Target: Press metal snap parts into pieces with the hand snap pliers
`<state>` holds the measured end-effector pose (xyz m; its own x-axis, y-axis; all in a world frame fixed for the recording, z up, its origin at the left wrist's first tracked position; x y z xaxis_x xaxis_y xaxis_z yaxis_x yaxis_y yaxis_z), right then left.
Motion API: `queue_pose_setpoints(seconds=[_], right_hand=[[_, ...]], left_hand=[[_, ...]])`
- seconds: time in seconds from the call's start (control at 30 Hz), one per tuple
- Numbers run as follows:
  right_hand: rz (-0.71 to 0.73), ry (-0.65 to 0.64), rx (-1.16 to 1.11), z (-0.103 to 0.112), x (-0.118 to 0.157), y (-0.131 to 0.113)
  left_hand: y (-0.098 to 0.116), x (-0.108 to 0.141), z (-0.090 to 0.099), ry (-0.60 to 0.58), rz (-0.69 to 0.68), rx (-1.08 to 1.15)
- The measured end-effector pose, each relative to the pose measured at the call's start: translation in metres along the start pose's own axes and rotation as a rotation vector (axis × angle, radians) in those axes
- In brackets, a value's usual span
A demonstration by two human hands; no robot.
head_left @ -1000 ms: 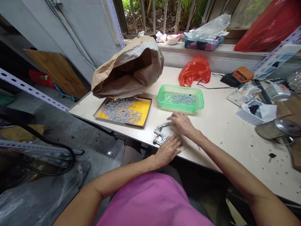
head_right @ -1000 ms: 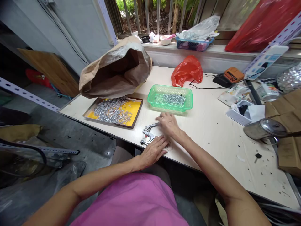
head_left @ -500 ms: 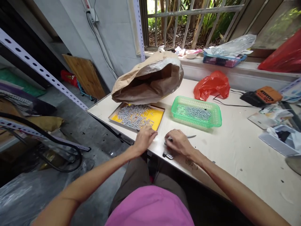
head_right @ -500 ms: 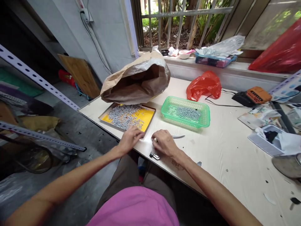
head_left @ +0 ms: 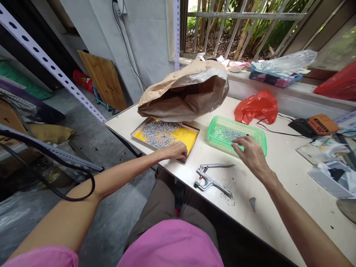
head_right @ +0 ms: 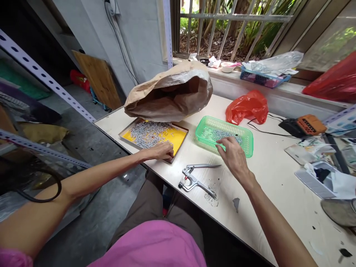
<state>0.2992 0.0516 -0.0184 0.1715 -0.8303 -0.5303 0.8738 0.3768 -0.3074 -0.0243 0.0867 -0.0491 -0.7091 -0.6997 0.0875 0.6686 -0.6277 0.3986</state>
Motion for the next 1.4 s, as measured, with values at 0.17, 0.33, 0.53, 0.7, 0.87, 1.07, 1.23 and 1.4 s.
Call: queue_pose_setpoints(seconds=[0.17, 0.33, 0.53, 0.7, 0.87, 1.07, 1.23, 1.4], right_hand=[[0.024, -0.080, -0.067, -0.004, 0.019, -0.016], [-0.009, -0.117, -0.102, 0.001, 0.025, -0.027], [-0.015, -0.541, -0.127, -0.004, 0.080, -0.057], [-0.117, -0.560, -0.152, 0.000, 0.111, -0.079], [-0.145, -0.512, -0.144, 0.001, 0.116, -0.083], [-0.121, -0.495, -0.088, -0.006, 0.120, -0.081], [-0.114, -0.491, -0.060, -0.007, 0.122, -0.082], [-0.106, -0.479, -0.033, -0.010, 0.124, -0.082]], left_hand=[[-0.004, -0.003, -0.004, 0.003, 0.082, 0.158], [0.013, 0.006, 0.010, 0.194, 0.327, 0.459], [0.064, 0.019, -0.015, 0.122, 0.353, 0.552], [0.084, 0.011, -0.044, 0.043, 0.269, 0.230], [0.092, 0.011, -0.051, 0.001, 0.286, 0.107], [0.098, 0.033, -0.061, 0.051, 0.179, -0.177], [0.093, 0.033, -0.064, 0.150, 0.198, -0.024], [0.093, 0.018, -0.061, 0.091, 0.596, 0.640]])
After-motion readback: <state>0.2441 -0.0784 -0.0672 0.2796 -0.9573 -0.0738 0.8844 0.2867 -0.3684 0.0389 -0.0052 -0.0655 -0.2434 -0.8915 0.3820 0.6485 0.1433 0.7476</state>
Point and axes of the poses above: each hand's wrist, its own x-axis away from the middle knuckle, its own z-axis out of the back of the hand, y = z × x, the point moved 1 cm from there along -x, towards the middle knuckle, and after that the axes turned 7 degrees about y, right-handed, at the moved point
